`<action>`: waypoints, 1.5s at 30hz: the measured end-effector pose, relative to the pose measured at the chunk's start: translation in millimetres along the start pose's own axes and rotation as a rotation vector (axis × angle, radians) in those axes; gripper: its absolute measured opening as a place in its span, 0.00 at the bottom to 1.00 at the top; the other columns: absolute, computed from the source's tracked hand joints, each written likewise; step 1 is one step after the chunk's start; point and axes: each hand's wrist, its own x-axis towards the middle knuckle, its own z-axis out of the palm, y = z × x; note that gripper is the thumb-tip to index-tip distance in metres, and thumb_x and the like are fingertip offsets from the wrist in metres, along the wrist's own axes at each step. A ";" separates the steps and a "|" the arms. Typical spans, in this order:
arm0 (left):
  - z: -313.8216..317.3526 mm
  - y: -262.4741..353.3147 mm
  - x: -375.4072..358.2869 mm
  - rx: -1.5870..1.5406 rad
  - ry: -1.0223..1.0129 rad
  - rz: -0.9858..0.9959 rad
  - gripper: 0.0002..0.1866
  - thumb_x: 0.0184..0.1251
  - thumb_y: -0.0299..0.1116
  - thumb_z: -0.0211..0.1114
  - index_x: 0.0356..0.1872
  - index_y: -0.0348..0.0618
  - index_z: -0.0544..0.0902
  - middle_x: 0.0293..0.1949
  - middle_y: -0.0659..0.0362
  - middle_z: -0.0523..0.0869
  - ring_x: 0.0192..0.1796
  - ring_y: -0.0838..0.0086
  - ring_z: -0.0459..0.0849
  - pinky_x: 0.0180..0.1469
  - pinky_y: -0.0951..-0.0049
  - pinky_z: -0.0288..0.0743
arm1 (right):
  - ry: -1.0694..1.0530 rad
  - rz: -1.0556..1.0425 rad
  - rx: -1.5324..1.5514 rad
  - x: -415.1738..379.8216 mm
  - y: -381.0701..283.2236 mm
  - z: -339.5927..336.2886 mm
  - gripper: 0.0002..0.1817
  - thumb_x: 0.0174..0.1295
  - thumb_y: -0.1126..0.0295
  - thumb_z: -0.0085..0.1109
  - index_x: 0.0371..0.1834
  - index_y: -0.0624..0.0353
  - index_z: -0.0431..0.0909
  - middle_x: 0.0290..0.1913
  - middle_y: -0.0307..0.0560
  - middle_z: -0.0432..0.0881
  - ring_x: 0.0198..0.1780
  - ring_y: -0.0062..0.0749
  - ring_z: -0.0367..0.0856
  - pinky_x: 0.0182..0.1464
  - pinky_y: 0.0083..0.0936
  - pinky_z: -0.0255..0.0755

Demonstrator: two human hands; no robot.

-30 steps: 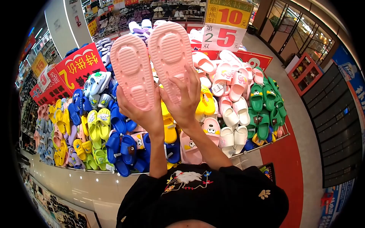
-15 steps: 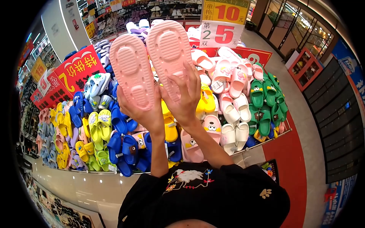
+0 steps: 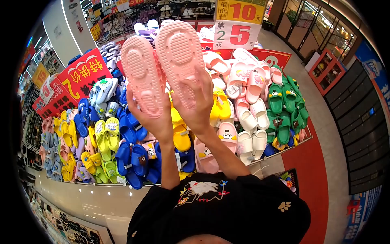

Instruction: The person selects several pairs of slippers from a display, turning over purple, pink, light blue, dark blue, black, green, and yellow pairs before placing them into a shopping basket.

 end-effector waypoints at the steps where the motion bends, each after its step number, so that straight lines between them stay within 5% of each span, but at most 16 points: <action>1: 0.3 -3.8 1.3 0.001 -0.001 0.000 0.45 0.51 0.37 0.77 0.68 0.38 0.59 0.66 0.53 0.65 0.68 0.63 0.64 0.66 0.63 0.60 | 0.010 0.031 0.100 2.9 0.1 -1.7 0.24 0.49 0.70 0.71 0.51 0.57 0.76 0.67 0.54 0.65 0.67 0.50 0.63 0.66 0.42 0.61; 3: -2.0 -10.9 5.4 -0.574 -0.073 -0.255 0.41 0.55 0.33 0.73 0.68 0.37 0.59 0.66 0.51 0.65 0.66 0.61 0.66 0.66 0.66 0.63 | 0.020 0.064 0.200 6.5 6.2 -5.9 0.24 0.50 0.70 0.69 0.53 0.59 0.75 0.66 0.54 0.66 0.67 0.47 0.64 0.65 0.39 0.63; 4: -4.0 -10.3 8.6 -0.607 -0.134 -0.377 0.33 0.66 0.41 0.61 0.68 0.38 0.60 0.65 0.54 0.67 0.64 0.64 0.71 0.64 0.68 0.66 | -0.025 0.215 0.478 8.7 13.0 -8.7 0.25 0.53 0.71 0.66 0.56 0.61 0.72 0.65 0.52 0.67 0.67 0.44 0.65 0.65 0.37 0.64; 8: -10.7 -35.0 3.9 -0.988 -0.156 -0.672 0.28 0.73 0.52 0.41 0.65 0.44 0.65 0.58 0.56 0.77 0.58 0.63 0.78 0.53 0.62 0.76 | -0.106 0.573 1.001 16.0 18.3 -27.1 0.31 0.60 0.63 0.58 0.65 0.62 0.63 0.62 0.49 0.69 0.63 0.38 0.71 0.62 0.36 0.68; 13: -14.0 -30.0 5.0 -1.346 -0.289 -0.724 0.27 0.72 0.55 0.41 0.63 0.52 0.69 0.60 0.56 0.76 0.60 0.58 0.76 0.47 0.51 0.77 | -0.105 0.936 1.367 11.4 24.0 -33.7 0.33 0.63 0.51 0.52 0.65 0.62 0.63 0.60 0.50 0.73 0.61 0.38 0.74 0.60 0.40 0.71; 19: -14.5 -31.7 -1.0 -1.499 -0.246 -0.807 0.29 0.71 0.56 0.39 0.66 0.51 0.66 0.61 0.53 0.74 0.58 0.55 0.77 0.45 0.49 0.79 | -0.183 1.065 1.620 10.1 19.6 -33.3 0.32 0.63 0.47 0.48 0.65 0.57 0.65 0.62 0.50 0.73 0.63 0.41 0.72 0.65 0.45 0.65; 25: -14.6 -35.3 0.9 -1.684 -0.298 -0.841 0.30 0.70 0.56 0.39 0.67 0.52 0.65 0.63 0.54 0.72 0.61 0.54 0.75 0.47 0.44 0.78 | -0.160 1.136 1.675 10.0 13.5 -30.5 0.32 0.64 0.48 0.46 0.67 0.55 0.63 0.64 0.50 0.71 0.64 0.43 0.70 0.66 0.49 0.62; 27: -16.1 -30.7 2.7 -1.541 -0.308 -0.851 0.28 0.69 0.53 0.42 0.65 0.50 0.68 0.63 0.57 0.74 0.61 0.60 0.75 0.50 0.51 0.76 | -0.115 1.153 1.680 8.1 12.3 -29.7 0.32 0.64 0.49 0.46 0.67 0.55 0.62 0.65 0.50 0.70 0.65 0.43 0.70 0.67 0.50 0.61; 32: -18.9 -43.2 -1.2 -1.430 -0.331 -0.821 0.29 0.69 0.52 0.41 0.65 0.48 0.67 0.63 0.55 0.73 0.63 0.58 0.73 0.58 0.45 0.71 | -0.023 1.162 1.680 1.3 6.9 -30.8 0.32 0.65 0.49 0.44 0.68 0.56 0.61 0.66 0.50 0.68 0.66 0.45 0.68 0.67 0.51 0.61; 37: -21.9 -55.0 -15.9 -1.567 -0.431 -0.821 0.32 0.70 0.54 0.42 0.69 0.46 0.63 0.67 0.52 0.68 0.68 0.54 0.68 0.67 0.48 0.63 | 0.092 1.173 1.584 -16.4 18.6 -37.4 0.28 0.70 0.51 0.38 0.64 0.60 0.65 0.60 0.48 0.74 0.61 0.38 0.74 0.64 0.38 0.67; 45: -16.5 -57.9 -37.4 -1.492 -0.468 -0.964 0.35 0.68 0.55 0.52 0.68 0.41 0.62 0.67 0.51 0.68 0.68 0.54 0.67 0.69 0.50 0.61 | 0.029 1.094 1.424 -29.2 25.6 -51.3 0.28 0.70 0.51 0.37 0.63 0.60 0.66 0.59 0.47 0.76 0.59 0.34 0.75 0.61 0.34 0.70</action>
